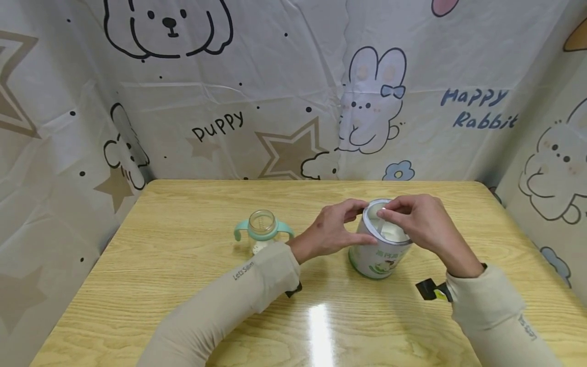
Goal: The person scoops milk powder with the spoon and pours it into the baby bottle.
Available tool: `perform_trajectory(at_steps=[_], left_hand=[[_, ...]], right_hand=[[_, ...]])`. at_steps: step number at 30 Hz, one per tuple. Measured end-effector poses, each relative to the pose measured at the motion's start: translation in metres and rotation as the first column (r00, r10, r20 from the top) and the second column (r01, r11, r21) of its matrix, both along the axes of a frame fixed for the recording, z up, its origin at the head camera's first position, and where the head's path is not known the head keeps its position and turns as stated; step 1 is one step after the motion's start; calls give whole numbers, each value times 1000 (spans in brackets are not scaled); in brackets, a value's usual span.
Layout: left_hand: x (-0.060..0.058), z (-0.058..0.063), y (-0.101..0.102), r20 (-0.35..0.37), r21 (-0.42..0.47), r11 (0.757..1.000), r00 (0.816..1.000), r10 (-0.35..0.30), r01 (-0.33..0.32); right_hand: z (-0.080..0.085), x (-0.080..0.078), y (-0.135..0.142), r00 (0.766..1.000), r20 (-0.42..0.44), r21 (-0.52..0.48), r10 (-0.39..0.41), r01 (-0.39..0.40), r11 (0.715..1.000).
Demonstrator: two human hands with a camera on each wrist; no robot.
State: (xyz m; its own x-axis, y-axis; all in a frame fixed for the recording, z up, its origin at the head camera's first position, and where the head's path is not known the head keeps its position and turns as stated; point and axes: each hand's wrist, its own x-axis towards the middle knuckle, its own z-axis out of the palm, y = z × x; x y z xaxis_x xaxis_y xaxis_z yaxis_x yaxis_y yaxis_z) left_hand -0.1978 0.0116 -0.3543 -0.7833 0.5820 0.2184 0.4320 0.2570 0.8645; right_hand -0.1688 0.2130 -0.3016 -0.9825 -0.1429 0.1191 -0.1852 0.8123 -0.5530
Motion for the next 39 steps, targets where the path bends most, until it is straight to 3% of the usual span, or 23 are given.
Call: perform_trajectory(at_steps=[23,39], left_hand=[[-2,-1,-1,-50,2,1000,999,18,-18],[-1,-1,1,-38,-13,1000,999,12,-13]], right_hand=[[9,-6,1,988,111,39,108,-113,993],[7,-6,4,970,153,12,189,-194,981]])
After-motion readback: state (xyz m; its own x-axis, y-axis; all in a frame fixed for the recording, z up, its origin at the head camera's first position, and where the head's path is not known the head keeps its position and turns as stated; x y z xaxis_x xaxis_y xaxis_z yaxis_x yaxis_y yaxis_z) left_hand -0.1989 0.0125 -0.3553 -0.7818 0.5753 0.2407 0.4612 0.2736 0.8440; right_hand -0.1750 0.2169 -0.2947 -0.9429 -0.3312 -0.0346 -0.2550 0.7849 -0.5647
